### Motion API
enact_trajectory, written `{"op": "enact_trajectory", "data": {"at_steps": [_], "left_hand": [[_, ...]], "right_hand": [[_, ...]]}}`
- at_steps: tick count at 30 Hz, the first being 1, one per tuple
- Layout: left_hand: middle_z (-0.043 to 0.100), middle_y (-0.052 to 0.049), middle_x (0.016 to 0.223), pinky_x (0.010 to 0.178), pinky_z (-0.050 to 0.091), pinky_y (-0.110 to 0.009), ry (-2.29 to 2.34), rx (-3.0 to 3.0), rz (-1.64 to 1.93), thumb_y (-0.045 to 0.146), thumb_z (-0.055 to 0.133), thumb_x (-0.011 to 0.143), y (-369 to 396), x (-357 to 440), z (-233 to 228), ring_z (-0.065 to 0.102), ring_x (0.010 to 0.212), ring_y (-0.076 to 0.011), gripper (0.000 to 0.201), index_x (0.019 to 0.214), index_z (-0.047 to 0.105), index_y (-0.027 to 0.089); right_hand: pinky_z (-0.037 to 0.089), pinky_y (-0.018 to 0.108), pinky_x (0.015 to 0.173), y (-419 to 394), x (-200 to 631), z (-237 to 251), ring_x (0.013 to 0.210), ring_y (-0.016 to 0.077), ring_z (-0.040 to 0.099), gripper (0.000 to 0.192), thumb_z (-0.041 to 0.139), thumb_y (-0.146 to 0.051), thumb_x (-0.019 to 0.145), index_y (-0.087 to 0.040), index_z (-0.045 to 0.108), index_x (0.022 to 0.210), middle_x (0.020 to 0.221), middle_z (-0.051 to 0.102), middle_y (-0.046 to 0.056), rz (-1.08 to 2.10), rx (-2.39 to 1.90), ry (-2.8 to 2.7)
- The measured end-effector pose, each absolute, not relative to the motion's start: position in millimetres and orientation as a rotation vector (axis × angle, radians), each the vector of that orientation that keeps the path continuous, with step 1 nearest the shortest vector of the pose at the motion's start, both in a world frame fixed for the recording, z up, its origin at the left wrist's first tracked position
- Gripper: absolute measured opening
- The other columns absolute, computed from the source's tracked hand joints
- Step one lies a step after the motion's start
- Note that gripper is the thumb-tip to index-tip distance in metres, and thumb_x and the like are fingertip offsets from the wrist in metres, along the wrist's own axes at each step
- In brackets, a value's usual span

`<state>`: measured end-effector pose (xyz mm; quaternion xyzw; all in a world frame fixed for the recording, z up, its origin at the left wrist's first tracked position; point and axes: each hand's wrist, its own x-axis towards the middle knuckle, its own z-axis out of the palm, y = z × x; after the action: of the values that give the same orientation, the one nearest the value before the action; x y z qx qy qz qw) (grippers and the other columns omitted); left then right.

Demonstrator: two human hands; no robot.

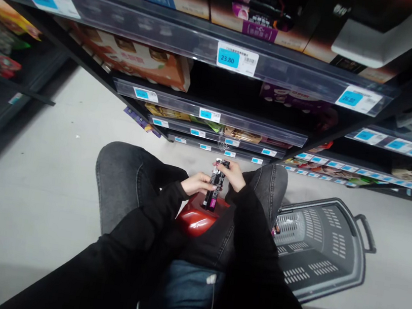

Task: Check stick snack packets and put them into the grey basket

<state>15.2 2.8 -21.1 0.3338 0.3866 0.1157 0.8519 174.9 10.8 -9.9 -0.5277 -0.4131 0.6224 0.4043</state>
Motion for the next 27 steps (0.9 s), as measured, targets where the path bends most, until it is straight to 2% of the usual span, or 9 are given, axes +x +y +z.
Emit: {"op": "enact_trajectory", "data": {"at_steps": [3, 6, 10, 15, 18, 23, 27], "left_hand": [[0.068, -0.009, 0.07, 0.062, 0.051, -0.03, 0.843, 0.689, 0.301, 0.035, 0.078, 0.052, 3.5, 15.6, -19.6, 0.063, 0.063, -0.0181, 0.037, 0.076, 0.068, 0.009], [0.068, -0.01, 0.074, 0.06, 0.051, -0.031, 0.84, 0.685, 0.323, 0.039, 0.077, 0.053, 3.6, 16.4, -18.0, 0.063, 0.064, -0.0185, 0.04, 0.078, 0.068, 0.009], [0.068, -0.011, 0.077, 0.058, 0.052, -0.03, 0.817, 0.719, 0.313, 0.042, 0.075, 0.054, 2.8, 17.8, -16.8, 0.064, 0.067, -0.0197, 0.041, 0.079, 0.067, 0.009], [0.067, -0.008, 0.07, 0.058, 0.051, -0.029, 0.853, 0.781, 0.283, 0.041, 0.075, 0.054, 3.0, 20.1, -18.0, 0.063, 0.062, -0.0178, 0.038, 0.073, 0.067, 0.009], [0.067, -0.006, 0.067, 0.056, 0.049, -0.027, 0.881, 0.819, 0.258, 0.042, 0.075, 0.053, 3.0, 20.7, -19.2, 0.061, 0.058, -0.0159, 0.037, 0.069, 0.066, 0.01], [0.065, -0.004, 0.065, 0.056, 0.047, -0.025, 0.833, 0.883, 0.29, 0.045, 0.07, 0.06, 1.9, 20.9, -19.1, 0.059, 0.057, -0.0135, 0.037, 0.071, 0.064, 0.01], [0.06, -0.001, 0.057, 0.054, 0.044, -0.022, 0.856, 0.983, 0.397, 0.043, 0.067, 0.063, 2.7, 22.0, -18.4, 0.056, 0.053, -0.0111, 0.034, 0.064, 0.06, 0.01]], "right_hand": [[0.048, 0.031, 0.073, 10.4, 174.4, -9.6, 0.076, 0.016, 0.061, 0.044, 0.075, -0.033, 0.053, -0.017, 0.06, 0.091, 0.082, 0.065, 0.001, 1.583, -1.309, -1.06], [0.049, 0.032, 0.073, 10.6, 173.5, -9.3, 0.075, 0.0171, 0.062, 0.041, 0.075, -0.03, 0.052, -0.018, 0.056, 0.086, 0.076, 0.063, -0.001, 1.561, -1.314, -1.048], [0.05, 0.033, 0.066, 10.7, 171.8, -8.2, 0.067, 0.0181, 0.063, 0.029, 0.071, -0.036, 0.058, -0.018, 0.054, 0.074, 0.069, 0.06, -0.001, 1.548, -1.327, -0.939], [0.05, 0.03, 0.051, 9.9, 168.9, -8.2, 0.053, 0.0171, 0.061, 0.028, 0.068, -0.041, 0.06, -0.02, 0.051, 0.067, 0.056, 0.054, -0.004, 1.523, -1.341, -0.792], [0.049, 0.029, 0.047, 9.8, 168.3, -9.6, 0.052, 0.0176, 0.061, 0.029, 0.066, -0.043, 0.062, -0.02, 0.049, 0.061, 0.052, 0.053, -0.004, 1.508, -1.37, -0.763], [0.05, 0.031, 0.054, 11.4, 168.9, -10.1, 0.058, 0.0186, 0.062, 0.027, 0.064, -0.045, 0.064, -0.02, 0.053, 0.064, 0.056, 0.058, -0.001, 1.439, -1.418, -0.804], [0.051, 0.032, 0.061, 12.7, 168.9, -12.2, 0.065, 0.0177, 0.062, 0.028, 0.061, -0.046, 0.066, -0.021, 0.054, 0.076, 0.066, 0.061, 0.0, 1.395, -1.409, -0.943]]}}
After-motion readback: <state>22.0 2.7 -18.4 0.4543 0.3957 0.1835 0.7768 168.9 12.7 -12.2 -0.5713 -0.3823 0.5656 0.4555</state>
